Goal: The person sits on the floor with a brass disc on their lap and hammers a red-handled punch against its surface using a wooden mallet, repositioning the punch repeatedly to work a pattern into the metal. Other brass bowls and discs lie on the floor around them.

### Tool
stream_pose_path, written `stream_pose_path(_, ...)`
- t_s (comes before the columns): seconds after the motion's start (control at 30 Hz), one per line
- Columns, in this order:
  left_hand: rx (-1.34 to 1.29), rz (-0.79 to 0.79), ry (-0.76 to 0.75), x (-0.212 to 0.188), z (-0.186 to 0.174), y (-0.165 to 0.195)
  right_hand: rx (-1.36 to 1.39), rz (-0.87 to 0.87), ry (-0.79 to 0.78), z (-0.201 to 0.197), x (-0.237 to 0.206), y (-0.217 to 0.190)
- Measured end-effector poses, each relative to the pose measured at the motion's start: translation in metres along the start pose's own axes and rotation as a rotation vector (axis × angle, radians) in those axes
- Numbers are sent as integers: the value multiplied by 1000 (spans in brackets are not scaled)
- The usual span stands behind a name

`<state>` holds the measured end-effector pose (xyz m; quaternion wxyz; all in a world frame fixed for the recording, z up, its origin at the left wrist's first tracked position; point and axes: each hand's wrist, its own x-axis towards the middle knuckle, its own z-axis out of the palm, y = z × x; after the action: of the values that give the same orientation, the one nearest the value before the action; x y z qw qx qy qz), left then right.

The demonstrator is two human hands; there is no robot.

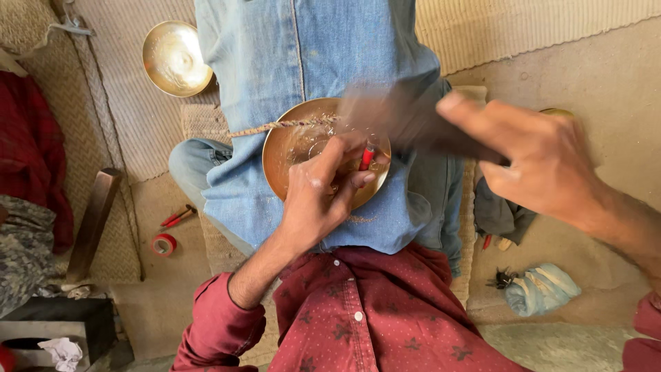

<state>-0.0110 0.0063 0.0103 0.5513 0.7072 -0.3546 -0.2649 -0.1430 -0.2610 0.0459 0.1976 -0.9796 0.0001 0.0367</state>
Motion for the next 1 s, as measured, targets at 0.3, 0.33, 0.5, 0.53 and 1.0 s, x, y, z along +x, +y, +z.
stream_pose_path(0.3, 83, 22, 29, -3, -1, -1, 636, 166, 54, 3, -5, -6)
stream_pose_path(0.33, 72, 20, 29, -3, -1, 0, 365, 108, 10, 2, -6, -5)
stream_pose_path(0.5, 56, 54, 12, 0, 0, 2, 677, 247, -4, 3, -8, -2)
stream_pose_path(0.53, 58, 47, 16, 0, 1, 2, 377, 189, -56, 4, -7, -3)
stream_pose_path(1.0, 93, 31, 13, 0, -1, -1, 13, 75, -35, 18, -8, -1)
